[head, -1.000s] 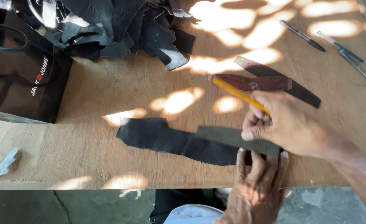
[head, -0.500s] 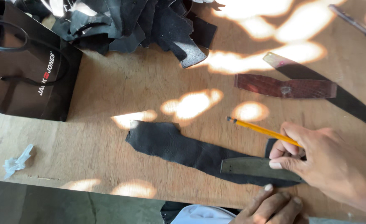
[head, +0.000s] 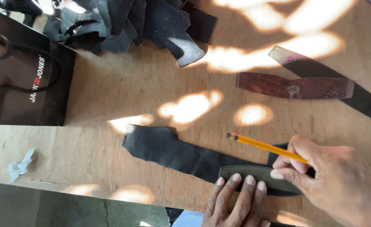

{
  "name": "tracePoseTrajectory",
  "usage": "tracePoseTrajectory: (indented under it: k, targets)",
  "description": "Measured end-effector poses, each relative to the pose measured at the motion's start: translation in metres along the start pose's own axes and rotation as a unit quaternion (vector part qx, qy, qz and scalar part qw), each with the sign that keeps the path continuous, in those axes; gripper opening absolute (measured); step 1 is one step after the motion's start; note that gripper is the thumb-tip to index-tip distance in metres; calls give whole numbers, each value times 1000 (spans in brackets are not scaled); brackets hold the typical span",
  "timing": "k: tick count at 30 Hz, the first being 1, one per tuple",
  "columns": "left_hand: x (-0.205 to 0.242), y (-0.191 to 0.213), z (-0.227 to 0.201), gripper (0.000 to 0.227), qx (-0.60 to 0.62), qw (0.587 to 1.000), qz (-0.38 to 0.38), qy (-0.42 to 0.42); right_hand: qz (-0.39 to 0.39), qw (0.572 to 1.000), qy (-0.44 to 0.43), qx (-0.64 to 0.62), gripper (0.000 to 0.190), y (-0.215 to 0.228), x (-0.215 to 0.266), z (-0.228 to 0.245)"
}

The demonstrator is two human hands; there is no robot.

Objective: The person traces patterns onto leather strips using a pencil and several templates. They place the templates on the leather, hold them steady by hand, and draw outlines before setting the pieces aside on a wooden table.

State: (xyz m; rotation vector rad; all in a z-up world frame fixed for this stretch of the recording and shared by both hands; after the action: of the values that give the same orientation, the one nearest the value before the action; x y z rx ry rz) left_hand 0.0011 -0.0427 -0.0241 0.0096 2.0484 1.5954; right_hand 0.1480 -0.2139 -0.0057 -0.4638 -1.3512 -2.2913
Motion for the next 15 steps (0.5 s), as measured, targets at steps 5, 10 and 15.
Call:
tracePoseTrajectory:
  k: [5,10,15]
  targets:
    - [-6,0,-5,57,-20,999,-35,-11,-47,998,-31,-5,45,34,13,-21]
    - [-10,1,-9,57,8,1000,-15,-7,-71,989,-124,-43,46,41,32,-25]
    - [-9,0,-9,59,9,1000,-11,-15,-22,997,-54,-48,39,34,40,-23]
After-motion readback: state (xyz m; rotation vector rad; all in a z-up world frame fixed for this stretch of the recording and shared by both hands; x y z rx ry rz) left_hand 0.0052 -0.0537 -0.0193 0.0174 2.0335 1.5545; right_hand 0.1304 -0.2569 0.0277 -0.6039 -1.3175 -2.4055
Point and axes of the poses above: each hand's wrist, its own x-axis away from the middle knuckle, its own y-axis out of the back of the hand, z = x × y, the point moved 5 cm from there along -x, towards the middle knuckle, and after that the axes turned 3 degrees about -y, right-handed, at the moved point
